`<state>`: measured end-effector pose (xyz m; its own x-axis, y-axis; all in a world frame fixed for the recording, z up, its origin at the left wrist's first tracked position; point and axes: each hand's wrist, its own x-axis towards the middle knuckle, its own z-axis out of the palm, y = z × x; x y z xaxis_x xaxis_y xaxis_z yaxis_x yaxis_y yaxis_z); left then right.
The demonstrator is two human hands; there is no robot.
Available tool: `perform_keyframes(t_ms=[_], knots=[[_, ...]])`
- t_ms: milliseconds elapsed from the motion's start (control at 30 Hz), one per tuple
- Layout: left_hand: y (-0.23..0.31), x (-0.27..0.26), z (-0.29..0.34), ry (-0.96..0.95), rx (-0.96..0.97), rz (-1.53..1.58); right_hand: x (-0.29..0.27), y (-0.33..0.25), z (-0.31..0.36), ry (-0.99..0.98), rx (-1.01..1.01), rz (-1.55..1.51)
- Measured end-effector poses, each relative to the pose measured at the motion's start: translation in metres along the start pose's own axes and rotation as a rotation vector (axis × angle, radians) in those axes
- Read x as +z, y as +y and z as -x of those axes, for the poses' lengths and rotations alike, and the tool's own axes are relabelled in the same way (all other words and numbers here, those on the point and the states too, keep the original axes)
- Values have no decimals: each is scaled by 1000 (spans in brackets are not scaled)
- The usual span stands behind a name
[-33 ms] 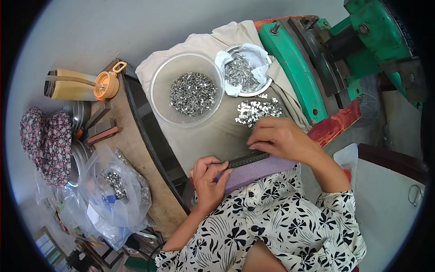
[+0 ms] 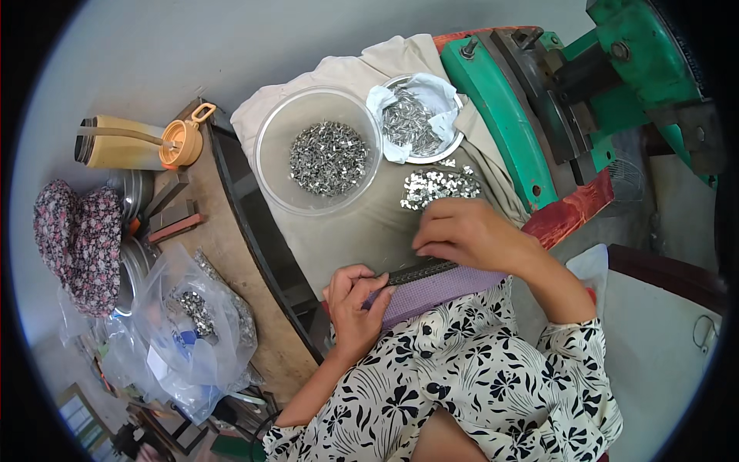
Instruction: Placing small metal components into a fixture for processing with a press machine.
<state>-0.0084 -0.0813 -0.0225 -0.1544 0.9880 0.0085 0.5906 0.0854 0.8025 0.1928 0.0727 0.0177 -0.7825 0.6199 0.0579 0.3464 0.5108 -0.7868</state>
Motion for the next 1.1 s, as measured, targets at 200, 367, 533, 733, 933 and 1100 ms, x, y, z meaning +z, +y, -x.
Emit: perform_keyframes(t_ms=[200,367,533,733,933,1100], knots=[[-1,0,1,4,2,-17,12,1,-42,-373,-142,56],[-2,0,0,-12,5,14,14,-1,-46,-510,-194,191],[-2,-1,0,-12,-4,6,12,1,-43,-497,-189,145],[-3,1,3,2,-1,6,9,3,-50,-513,-152,59],[-4,1,1,-2,10,-2,24,-1,-59,-494,-220,188],[-4,1,1,6,14,5,32,-6,-53,-468,-290,345]])
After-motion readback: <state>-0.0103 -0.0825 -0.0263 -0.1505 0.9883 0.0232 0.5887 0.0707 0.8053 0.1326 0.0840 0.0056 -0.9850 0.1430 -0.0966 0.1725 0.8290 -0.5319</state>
